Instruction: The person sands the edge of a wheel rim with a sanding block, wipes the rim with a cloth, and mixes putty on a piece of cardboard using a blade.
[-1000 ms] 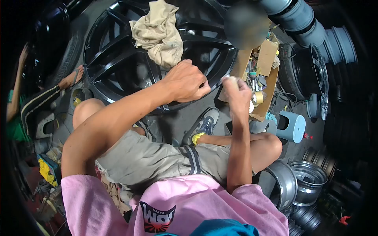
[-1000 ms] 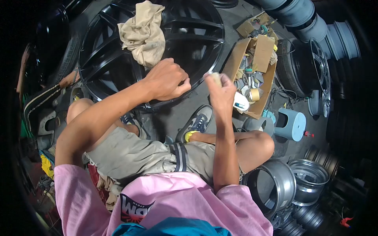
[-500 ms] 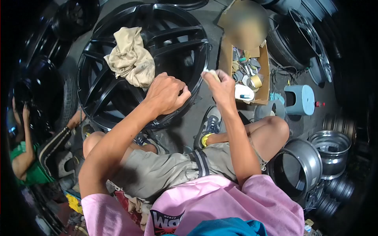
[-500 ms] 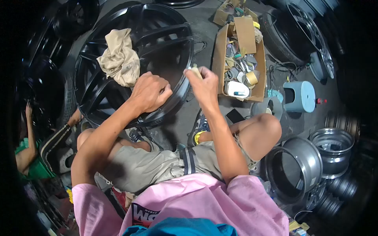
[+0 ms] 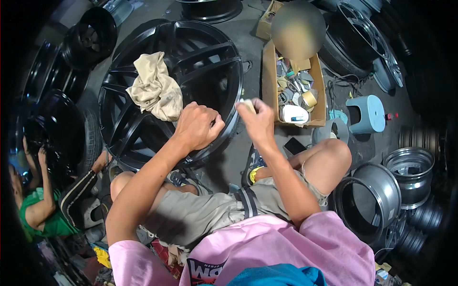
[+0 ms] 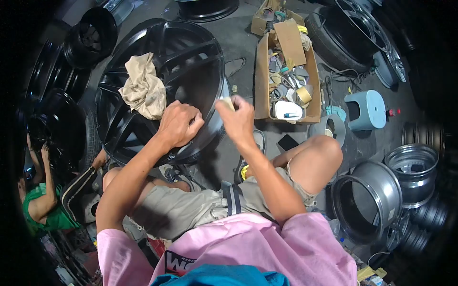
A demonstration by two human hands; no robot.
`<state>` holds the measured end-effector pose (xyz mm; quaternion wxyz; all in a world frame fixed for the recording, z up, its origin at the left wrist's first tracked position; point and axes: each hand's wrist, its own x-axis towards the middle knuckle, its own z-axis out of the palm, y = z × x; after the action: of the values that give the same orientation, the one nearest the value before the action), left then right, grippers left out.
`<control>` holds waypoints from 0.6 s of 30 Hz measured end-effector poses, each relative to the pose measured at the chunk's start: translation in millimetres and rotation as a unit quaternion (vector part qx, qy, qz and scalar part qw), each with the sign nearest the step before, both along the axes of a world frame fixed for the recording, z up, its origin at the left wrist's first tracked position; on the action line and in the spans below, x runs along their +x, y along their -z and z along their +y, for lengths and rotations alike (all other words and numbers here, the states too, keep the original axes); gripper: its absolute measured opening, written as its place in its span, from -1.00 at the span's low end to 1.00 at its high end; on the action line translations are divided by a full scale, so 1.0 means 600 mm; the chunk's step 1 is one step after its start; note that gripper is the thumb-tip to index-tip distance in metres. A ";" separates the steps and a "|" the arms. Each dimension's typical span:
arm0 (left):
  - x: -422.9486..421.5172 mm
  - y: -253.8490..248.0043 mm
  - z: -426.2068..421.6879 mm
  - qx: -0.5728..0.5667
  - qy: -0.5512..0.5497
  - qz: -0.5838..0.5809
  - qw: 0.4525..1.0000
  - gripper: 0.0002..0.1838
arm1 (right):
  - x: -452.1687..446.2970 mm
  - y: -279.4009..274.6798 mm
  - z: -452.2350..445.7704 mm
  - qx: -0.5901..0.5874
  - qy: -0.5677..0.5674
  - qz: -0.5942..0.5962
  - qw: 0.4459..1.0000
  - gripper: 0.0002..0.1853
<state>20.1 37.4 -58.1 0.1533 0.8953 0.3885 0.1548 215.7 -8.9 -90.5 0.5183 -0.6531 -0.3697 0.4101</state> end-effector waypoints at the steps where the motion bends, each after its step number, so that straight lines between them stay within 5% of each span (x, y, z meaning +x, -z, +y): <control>1: -0.001 -0.001 0.000 0.003 0.006 -0.003 1.000 -0.74 | -0.006 0.000 -0.009 0.008 0.004 -0.011 1.000 -0.64; 18: -0.003 0.005 -0.004 -0.002 -0.001 -0.019 1.000 -0.70 | -0.011 -0.015 -0.006 -0.010 -0.001 -0.037 0.999 -0.64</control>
<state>18.6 35.0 -61.4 0.1621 0.8917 0.3865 0.1711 209.1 -12.3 -81.3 0.4977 -0.6725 -0.3849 0.3898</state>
